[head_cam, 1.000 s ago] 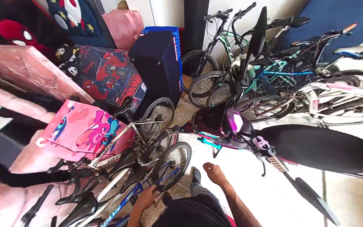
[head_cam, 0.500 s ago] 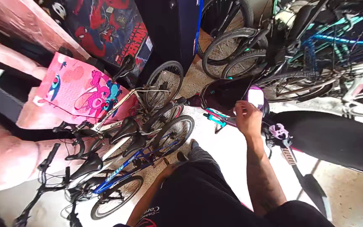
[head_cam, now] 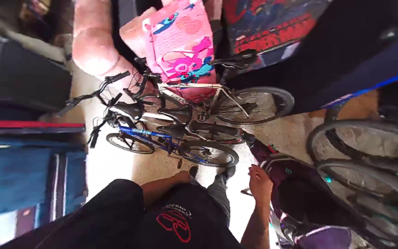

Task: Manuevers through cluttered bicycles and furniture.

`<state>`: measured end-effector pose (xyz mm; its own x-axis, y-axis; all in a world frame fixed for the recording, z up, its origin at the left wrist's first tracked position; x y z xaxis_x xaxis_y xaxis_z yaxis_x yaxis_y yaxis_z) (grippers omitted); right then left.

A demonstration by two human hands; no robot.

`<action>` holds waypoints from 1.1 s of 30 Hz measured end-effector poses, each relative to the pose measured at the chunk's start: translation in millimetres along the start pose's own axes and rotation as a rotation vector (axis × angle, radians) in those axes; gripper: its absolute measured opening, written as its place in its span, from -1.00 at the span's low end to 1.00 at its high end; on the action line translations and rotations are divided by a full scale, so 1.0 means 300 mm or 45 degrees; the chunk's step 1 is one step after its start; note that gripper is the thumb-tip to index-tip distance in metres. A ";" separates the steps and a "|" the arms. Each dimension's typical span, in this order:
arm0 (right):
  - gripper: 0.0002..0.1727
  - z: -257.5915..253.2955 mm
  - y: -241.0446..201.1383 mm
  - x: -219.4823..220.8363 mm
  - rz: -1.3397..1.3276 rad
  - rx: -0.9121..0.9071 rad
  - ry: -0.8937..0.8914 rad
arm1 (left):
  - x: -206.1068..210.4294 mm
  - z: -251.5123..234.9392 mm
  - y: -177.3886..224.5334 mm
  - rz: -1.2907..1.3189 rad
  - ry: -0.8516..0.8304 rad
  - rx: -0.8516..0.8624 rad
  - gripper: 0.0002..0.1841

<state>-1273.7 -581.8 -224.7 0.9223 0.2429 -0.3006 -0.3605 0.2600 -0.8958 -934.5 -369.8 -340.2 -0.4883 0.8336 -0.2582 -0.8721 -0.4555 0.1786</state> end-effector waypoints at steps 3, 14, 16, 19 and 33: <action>-0.57 -0.183 -0.027 0.120 0.013 -0.023 -0.270 | -0.091 0.138 0.090 0.370 0.225 0.165 -0.51; -0.51 -0.435 -0.577 0.885 0.357 -0.484 -0.867 | -0.484 0.847 -0.809 0.835 1.519 -0.583 -0.41; -0.50 -0.385 -0.663 1.081 0.324 -0.496 -0.948 | -0.559 1.046 -1.065 0.858 1.739 -0.714 -0.42; -0.53 -0.313 -0.781 1.365 0.174 -0.457 -1.044 | -0.783 1.269 -1.436 0.775 1.926 -0.794 -0.37; -0.08 -0.857 -0.986 2.678 -0.162 0.211 -0.297 | -1.335 0.972 -2.688 0.176 1.456 -0.988 0.12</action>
<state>-390.3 -703.6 -285.4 0.9115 0.4015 -0.0894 -0.2799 0.4462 -0.8500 -26.6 -245.1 -103.9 0.0030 0.2236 -0.9747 -0.4253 -0.8819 -0.2036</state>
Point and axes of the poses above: each hand's wrist, its own z-axis away from the middle knuckle, its own x-axis out of the palm, y = z × x, the point moved 5 cm from there along -z, towards the middle knuckle, and after that the axes turned 12 degrees about -z, right-handed, at the moved point
